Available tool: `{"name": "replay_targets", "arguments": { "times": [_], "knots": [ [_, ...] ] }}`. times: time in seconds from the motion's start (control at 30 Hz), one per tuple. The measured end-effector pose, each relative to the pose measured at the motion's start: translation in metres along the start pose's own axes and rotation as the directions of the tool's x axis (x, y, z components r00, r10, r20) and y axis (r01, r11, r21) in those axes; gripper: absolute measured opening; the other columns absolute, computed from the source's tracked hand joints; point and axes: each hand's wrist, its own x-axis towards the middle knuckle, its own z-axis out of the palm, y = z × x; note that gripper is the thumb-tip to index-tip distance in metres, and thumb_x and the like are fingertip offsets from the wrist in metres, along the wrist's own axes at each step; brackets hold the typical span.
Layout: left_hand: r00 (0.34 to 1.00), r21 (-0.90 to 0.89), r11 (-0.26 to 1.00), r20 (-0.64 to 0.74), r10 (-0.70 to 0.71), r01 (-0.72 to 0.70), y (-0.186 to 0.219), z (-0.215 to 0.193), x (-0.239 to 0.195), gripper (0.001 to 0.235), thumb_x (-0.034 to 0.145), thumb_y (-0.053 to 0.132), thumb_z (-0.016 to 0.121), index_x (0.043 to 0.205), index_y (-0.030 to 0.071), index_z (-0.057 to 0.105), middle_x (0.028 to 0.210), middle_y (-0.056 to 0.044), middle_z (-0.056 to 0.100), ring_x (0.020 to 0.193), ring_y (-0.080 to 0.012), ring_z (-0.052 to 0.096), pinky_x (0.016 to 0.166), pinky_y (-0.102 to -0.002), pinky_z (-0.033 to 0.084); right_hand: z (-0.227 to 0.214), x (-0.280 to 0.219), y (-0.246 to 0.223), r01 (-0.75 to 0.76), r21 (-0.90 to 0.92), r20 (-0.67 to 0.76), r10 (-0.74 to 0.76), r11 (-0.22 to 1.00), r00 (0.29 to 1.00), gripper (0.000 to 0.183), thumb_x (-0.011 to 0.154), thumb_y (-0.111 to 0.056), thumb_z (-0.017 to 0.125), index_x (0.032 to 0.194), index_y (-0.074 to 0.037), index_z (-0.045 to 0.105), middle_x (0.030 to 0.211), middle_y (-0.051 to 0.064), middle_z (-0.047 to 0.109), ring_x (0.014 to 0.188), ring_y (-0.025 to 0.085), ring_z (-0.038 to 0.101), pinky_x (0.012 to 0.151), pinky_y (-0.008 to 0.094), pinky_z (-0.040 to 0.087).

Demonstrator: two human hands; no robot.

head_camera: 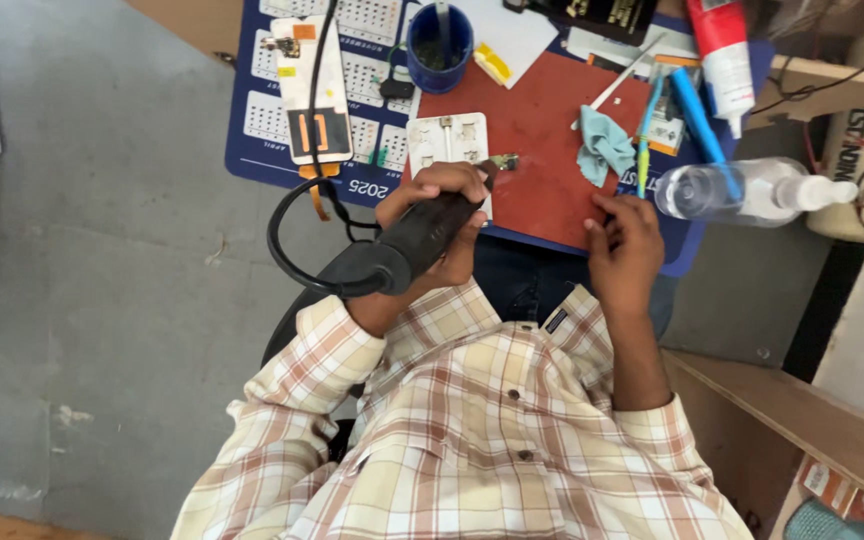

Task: The person uses a hot air gun and tweezers to heat and remove a small component from a white circuit board. They then wipe the board with a cloth and place the removed component on the work surface.

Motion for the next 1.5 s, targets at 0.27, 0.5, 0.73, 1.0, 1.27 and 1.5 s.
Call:
{"name": "replay_targets", "arguments": {
  "times": [0.27, 0.5, 0.73, 1.0, 1.27, 1.5],
  "knots": [
    [0.958, -0.057, 0.998, -0.284, -0.036, 0.021, 0.007, -0.024, 0.026, 0.073, 0.104, 0.006, 0.069, 0.158, 0.022, 0.022, 0.117, -0.011, 0.06, 0.1, -0.0243, 0.064, 0.098, -0.046, 0.055, 0.001, -0.002, 0.004, -0.008, 0.006, 0.015, 0.008, 1.0, 1.0, 0.033, 0.088, 0.007, 0.079, 0.119, -0.005, 0.073, 0.115, 0.01, 0.063, 0.071, 0.014, 0.056, 0.066, 0.028, 0.05],
    [0.89, 0.036, 0.998, -0.452, 0.063, -0.052, 0.015, -0.05, 0.045, 0.075, 0.102, 0.013, 0.073, 0.155, 0.014, 0.02, 0.117, -0.013, 0.058, 0.097, -0.0252, 0.065, 0.093, -0.045, 0.058, -0.002, -0.005, -0.002, 0.012, -0.011, 0.01, -0.012, 1.0, 1.0, 0.034, 0.089, 0.005, 0.08, 0.121, -0.006, 0.073, 0.117, 0.01, 0.062, 0.074, 0.015, 0.058, 0.066, 0.029, 0.05],
    [0.934, -0.014, 0.998, -0.353, -0.059, 0.058, 0.003, -0.047, 0.036, 0.077, 0.103, 0.012, 0.074, 0.158, 0.014, 0.02, 0.111, -0.013, 0.058, 0.096, -0.0238, 0.065, 0.087, -0.042, 0.057, -0.009, 0.002, -0.012, -0.004, 0.021, 0.023, 0.003, 1.0, 1.0, 0.043, 0.086, 0.002, 0.082, 0.126, -0.008, 0.07, 0.117, 0.009, 0.062, 0.077, 0.016, 0.061, 0.065, 0.028, 0.053],
    [0.962, 0.011, 0.987, -0.229, -0.152, 0.159, -0.007, -0.035, 0.012, 0.069, 0.107, 0.003, 0.067, 0.159, 0.017, 0.024, 0.112, -0.012, 0.059, 0.096, -0.0228, 0.066, 0.089, -0.04, 0.058, -0.041, 0.045, -0.061, 0.076, 0.026, 0.118, -0.078, 0.997, 0.99, 0.031, 0.098, 0.004, 0.072, 0.128, -0.005, 0.07, 0.104, 0.011, 0.076, 0.077, 0.019, 0.071, 0.066, 0.027, 0.054],
    [0.979, -0.186, 0.969, -0.095, -0.181, 0.161, 0.011, -0.036, 0.0, 0.049, 0.094, -0.004, 0.068, 0.13, 0.013, 0.039, 0.095, -0.013, 0.06, 0.08, -0.023, 0.062, 0.077, -0.038, 0.057, -0.026, 0.133, -0.157, 0.635, 0.206, 0.366, -0.66, 0.744, 0.655, 0.039, 0.085, 0.014, 0.064, 0.121, 0.0, 0.073, 0.106, 0.016, 0.075, 0.093, 0.035, 0.071, 0.078, 0.043, 0.054],
    [0.963, -0.303, 0.937, -0.147, -0.228, 0.175, 0.04, -0.085, 0.011, 0.052, 0.083, -0.008, 0.064, 0.126, 0.012, 0.041, 0.085, -0.016, 0.058, 0.071, -0.0266, 0.058, 0.069, -0.039, 0.055, 0.13, 0.143, -0.15, 0.816, -0.071, 0.776, -0.482, 0.574, 0.407, 0.018, 0.083, 0.0, 0.068, 0.098, -0.005, 0.076, 0.097, 0.019, 0.073, 0.092, 0.037, 0.071, 0.075, 0.046, 0.058]
  ]
}}
